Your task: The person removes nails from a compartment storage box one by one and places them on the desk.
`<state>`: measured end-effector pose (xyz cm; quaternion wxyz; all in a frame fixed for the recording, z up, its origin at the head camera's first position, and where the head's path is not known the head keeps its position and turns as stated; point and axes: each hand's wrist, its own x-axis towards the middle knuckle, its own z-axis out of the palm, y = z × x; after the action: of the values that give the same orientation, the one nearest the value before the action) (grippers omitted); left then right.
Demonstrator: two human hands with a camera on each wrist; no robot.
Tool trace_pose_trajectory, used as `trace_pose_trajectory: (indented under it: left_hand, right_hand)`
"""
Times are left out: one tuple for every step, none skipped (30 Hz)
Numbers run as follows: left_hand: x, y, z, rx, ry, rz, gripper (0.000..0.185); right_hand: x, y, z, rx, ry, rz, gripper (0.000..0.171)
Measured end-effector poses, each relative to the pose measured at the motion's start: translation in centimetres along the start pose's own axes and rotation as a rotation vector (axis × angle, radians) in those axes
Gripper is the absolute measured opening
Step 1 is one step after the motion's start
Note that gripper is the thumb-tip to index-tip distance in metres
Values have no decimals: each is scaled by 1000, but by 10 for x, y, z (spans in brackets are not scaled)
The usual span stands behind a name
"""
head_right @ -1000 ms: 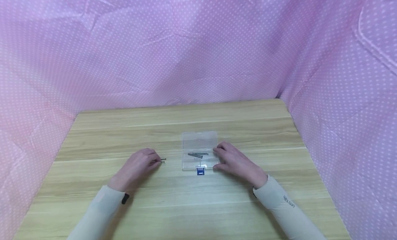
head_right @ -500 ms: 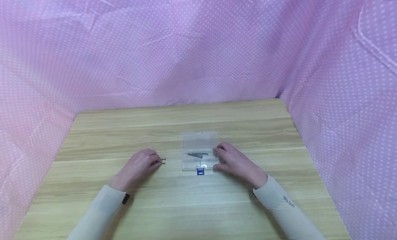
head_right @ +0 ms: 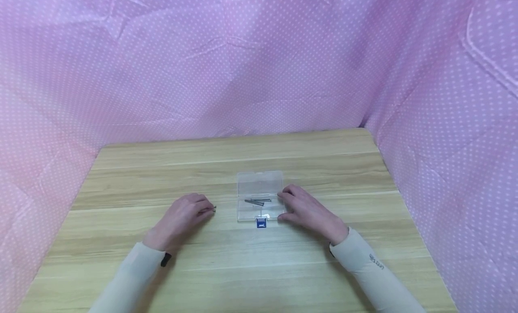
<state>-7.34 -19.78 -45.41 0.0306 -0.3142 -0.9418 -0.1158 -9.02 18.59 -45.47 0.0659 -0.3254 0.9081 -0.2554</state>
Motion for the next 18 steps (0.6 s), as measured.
trace_pose_trajectory:
  left_hand:
    - [1, 2, -1, -7, 5, 5, 9]
    - [3, 3, -1, -12, 12, 11, 11]
    - [4, 5, -1, -16, 21, 18, 11]
    - [5, 7, -1, -17, 33, 29, 12]
    - [5, 8, -2, -26, 42, 31, 13]
    - [6, 9, -2, -30, 53, 33, 14]
    - [7, 11, -2, -37, 64, 36, 14]
    - [8, 12, -2, -40, 76, 39, 15]
    - [9, 14, -3, -45, 88, 45, 16]
    - [10, 15, -3, -48, 102, 52, 17]
    - [11, 17, -3, -53, 114, 59, 17]
    - [12, 19, -3, -54, 126, 69, 18]
    - [13, 21, -4, -60, 135, 77, 19]
    - [14, 22, -4, -62, 143, 84, 20]
    - [15, 24, -3, -66, 151, 90, 21]
    - [16, 26, -3, -71, 157, 94, 22]
    - [17, 28, -3, -79, 162, 96, 23]
    - [18, 30, -3, -89, 167, 99, 23]
  right_hand:
    - [0, 0, 0, -1, 0, 0, 60]
    - [0, 0, 0, -2, -1, 3, 60]
    - [0, 0, 0, -2, -2, 6, 61]
    - [1, 0, 0, -2, -4, 7, 61]
    - [1, 0, 0, -2, -6, 8, 61]
    - [1, 0, 0, -3, -7, 10, 61]
    - [1, 0, 0, -1, -8, 9, 61]
    - [1, -1, 0, 0, -8, 10, 61]
    - [1, -1, 0, 1, -8, 9, 61]
    - [1, -1, 0, 1, -7, 9, 61]
    - [1, -1, 0, 0, -6, 10, 61]
    - [0, 0, 0, 0, -6, 10, 61]
    - [0, 0, 0, 1, -6, 10, 61]
    - [0, 0, 0, 0, -7, 11, 62]
    - [0, 0, 0, -1, -7, 12, 62]
    - [0, 0, 0, -3, -7, 12, 62]
    - [0, 0, 0, -1, -9, 13, 62]
    - [0, 0, 0, 1, -11, 13, 62]
